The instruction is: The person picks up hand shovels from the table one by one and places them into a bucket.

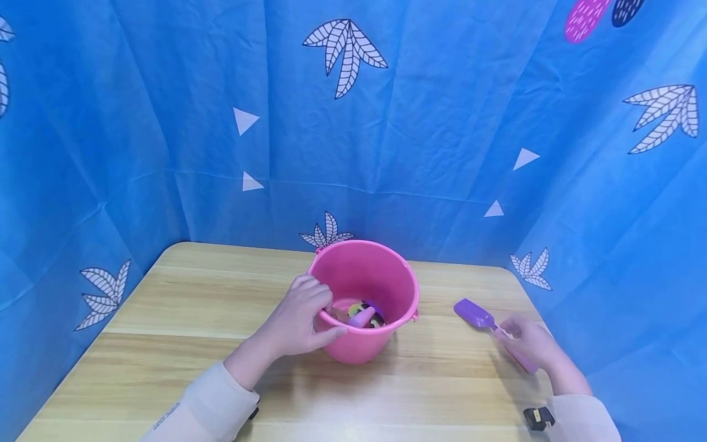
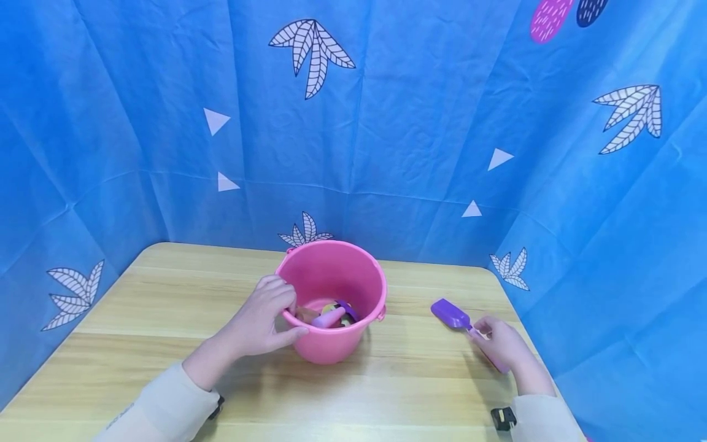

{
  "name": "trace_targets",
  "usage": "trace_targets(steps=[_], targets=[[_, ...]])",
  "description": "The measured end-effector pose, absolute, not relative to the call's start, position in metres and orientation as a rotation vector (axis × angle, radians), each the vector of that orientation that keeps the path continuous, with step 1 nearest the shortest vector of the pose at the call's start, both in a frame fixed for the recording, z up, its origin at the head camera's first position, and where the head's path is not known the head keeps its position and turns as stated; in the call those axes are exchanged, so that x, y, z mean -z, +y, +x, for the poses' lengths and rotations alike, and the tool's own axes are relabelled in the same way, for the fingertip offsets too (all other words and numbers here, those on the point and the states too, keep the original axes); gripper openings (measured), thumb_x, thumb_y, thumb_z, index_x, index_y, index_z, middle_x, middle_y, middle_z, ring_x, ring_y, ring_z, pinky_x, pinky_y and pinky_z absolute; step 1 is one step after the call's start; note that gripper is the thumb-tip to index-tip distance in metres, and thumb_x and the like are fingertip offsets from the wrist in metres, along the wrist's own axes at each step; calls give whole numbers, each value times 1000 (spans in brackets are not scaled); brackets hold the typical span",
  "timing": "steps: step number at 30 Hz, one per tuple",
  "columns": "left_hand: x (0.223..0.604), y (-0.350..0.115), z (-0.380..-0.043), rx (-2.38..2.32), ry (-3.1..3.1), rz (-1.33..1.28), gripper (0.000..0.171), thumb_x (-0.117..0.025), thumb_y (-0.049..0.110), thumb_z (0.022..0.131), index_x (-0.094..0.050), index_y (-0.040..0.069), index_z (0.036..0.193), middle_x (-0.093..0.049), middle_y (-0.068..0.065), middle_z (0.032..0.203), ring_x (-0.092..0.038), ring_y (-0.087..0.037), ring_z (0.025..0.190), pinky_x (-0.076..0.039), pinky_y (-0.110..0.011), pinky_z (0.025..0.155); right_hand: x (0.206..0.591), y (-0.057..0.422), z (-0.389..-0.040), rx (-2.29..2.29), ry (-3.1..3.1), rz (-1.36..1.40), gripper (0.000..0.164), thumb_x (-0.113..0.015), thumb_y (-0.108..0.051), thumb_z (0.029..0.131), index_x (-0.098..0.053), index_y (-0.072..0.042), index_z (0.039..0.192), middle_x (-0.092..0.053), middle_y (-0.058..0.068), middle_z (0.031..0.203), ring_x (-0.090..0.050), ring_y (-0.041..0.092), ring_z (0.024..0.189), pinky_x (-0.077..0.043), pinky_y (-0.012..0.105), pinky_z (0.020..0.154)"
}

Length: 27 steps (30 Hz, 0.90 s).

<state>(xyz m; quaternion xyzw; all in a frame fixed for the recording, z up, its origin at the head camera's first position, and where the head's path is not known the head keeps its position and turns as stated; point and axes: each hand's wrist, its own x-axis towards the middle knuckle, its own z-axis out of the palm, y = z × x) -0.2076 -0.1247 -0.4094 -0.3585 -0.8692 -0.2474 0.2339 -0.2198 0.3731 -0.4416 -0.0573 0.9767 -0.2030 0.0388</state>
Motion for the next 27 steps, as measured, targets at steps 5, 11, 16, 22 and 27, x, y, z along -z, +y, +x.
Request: trace_targets(steps=[5,11,16,22,27], targets=[[408,-125,-207,679,-2387,-987,38,-52,65,80,-43,29,81,-39,19,75,-38,1,87,-28,-38,97,446,376,-217,564,2952,-69,57,-51,-51,90,-54,2,111,-59,23,108,-57,37,95,-42,55,82],[409,-125,-207,685,-2371,-997,38,-53,64,80,-44,28,80,-39,19,75,-38,0,86,-29,-39,95,449,380,-217,536,2914,35,54,-57,-43,88,-52,3,114,-61,21,104,-57,34,90,-44,54,79],[409,-125,-207,689,-2365,-1000,38,-53,65,80,-44,27,80,-39,18,74,-39,0,86,-29,-39,95,452,382,-216,534,2898,60,48,-58,-39,88,-52,3,111,-63,14,95,-57,28,84,-44,51,78],[407,-125,-206,683,-2378,-1018,39,-52,64,81,-45,25,81,-40,16,75,-40,-4,87,-30,-43,95,455,383,-215,539,2862,93,45,-68,-27,78,-52,1,110,-62,13,93,-54,26,80,-43,51,76],[407,-125,-206,682,-2383,-1006,39,-52,65,81,-44,26,81,-40,17,75,-39,-2,86,-29,-40,96,459,383,-215,522,2873,94,40,-69,-19,76,-54,-1,108,-61,12,89,-52,26,78,-42,51,75]])
